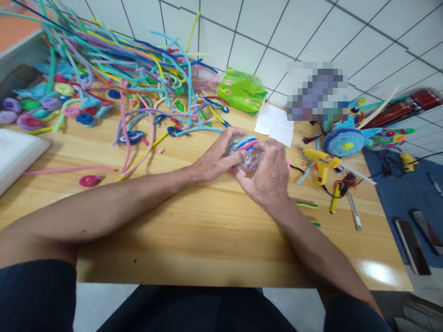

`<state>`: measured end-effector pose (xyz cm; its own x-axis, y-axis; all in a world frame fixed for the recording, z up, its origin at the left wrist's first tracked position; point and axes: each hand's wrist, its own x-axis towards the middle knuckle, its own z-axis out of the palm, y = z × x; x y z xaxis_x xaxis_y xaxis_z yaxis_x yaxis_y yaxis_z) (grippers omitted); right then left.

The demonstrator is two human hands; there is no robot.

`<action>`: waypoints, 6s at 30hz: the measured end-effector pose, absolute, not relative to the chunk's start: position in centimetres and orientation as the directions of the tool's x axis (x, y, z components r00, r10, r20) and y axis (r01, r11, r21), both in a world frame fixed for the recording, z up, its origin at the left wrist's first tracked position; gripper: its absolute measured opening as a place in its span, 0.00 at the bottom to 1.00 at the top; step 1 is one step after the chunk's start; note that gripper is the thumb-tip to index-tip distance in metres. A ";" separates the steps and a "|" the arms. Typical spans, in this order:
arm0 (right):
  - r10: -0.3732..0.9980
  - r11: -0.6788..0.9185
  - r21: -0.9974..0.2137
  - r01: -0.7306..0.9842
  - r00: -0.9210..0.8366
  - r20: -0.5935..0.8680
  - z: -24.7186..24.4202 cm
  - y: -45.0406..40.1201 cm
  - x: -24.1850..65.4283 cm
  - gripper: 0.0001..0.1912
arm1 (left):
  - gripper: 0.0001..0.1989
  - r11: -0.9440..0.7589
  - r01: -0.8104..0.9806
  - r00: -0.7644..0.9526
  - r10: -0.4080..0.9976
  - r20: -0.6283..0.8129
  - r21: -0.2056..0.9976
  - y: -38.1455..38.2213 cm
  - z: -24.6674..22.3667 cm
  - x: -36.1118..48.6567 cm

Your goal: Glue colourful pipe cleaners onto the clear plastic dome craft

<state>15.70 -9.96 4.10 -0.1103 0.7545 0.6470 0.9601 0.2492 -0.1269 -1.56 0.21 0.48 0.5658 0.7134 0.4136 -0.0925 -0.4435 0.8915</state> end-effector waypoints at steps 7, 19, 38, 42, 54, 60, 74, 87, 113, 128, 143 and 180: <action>0.789 0.224 -0.127 0.966 -0.103 0.606 4.3 -10.0 15.8 0.27 | 0.34 -0.460 -0.074 0.570 0.709 0.416 0.885 0.1 0.6 -1.6; 0.770 0.231 -0.130 0.964 -0.099 0.631 4.1 -9.9 15.7 0.30 | 0.34 -0.497 -0.097 0.597 0.664 0.450 0.862 0.8 -0.4 -1.8; 0.788 0.220 -0.153 0.963 -0.083 0.610 4.2 -10.0 15.6 0.29 | 0.34 -0.458 -0.103 0.578 0.695 0.427 0.883 0.4 0.0 -1.7; 0.761 0.219 -0.114 0.969 -0.097 0.641 4.1 -10.0 15.4 0.28 | 0.36 -0.445 -0.074 0.579 0.709 0.402 0.892 0.3 0.2 -1.7; 0.766 0.216 -0.102 0.971 -0.104 0.634 4.3 -10.0 15.5 0.28 | 0.36 -0.464 -0.090 0.583 0.693 0.424 0.881 0.3 0.5 -1.8; 0.751 0.233 -0.107 0.967 -0.109 0.651 4.1 -9.9 15.6 0.26 | 0.36 -0.451 -0.099 0.577 0.700 0.420 0.887 0.1 0.6 -1.7; 0.750 0.249 -0.159 0.955 -0.086 0.655 3.8 -9.9 15.6 0.25 | 0.33 -0.470 -0.101 0.579 0.689 0.436 0.877 0.0 0.7 -1.9; 0.758 0.246 -0.130 0.960 -0.107 0.643 3.8 -9.8 15.7 0.31 | 0.34 -0.457 -0.100 0.580 0.695 0.425 0.884 0.1 0.6 -1.8; 0.817 0.254 -0.136 0.958 -0.138 0.560 4.0 -10.3 15.8 0.34 | 0.33 -0.427 -0.120 0.563 0.714 0.416 0.896 0.5 0.5 -1.6; 0.793 0.260 -0.119 0.958 -0.141 0.593 3.9 -10.3 15.7 0.34 | 0.33 -0.406 -0.098 0.587 0.714 0.382 0.909 0.3 0.9 -1.8; 0.772 0.269 -0.119 0.956 -0.140 0.620 3.9 -10.0 16.0 0.35 | 0.35 -0.440 -0.125 0.626 0.661 0.415 0.889 0.9 0.1 -2.1; 0.749 0.363 -0.055 0.930 -0.256 0.610 4.3 -9.7 16.9 0.32 | 0.36 -0.414 -0.096 0.635 0.675 0.376 0.905 1.1 0.5 -2.1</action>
<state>16.88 -9.67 4.31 -0.2564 0.7494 0.6104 0.9302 0.3629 -0.0548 -2.10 1.15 0.51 0.6348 0.6749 0.3762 -0.0961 -0.4142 0.9051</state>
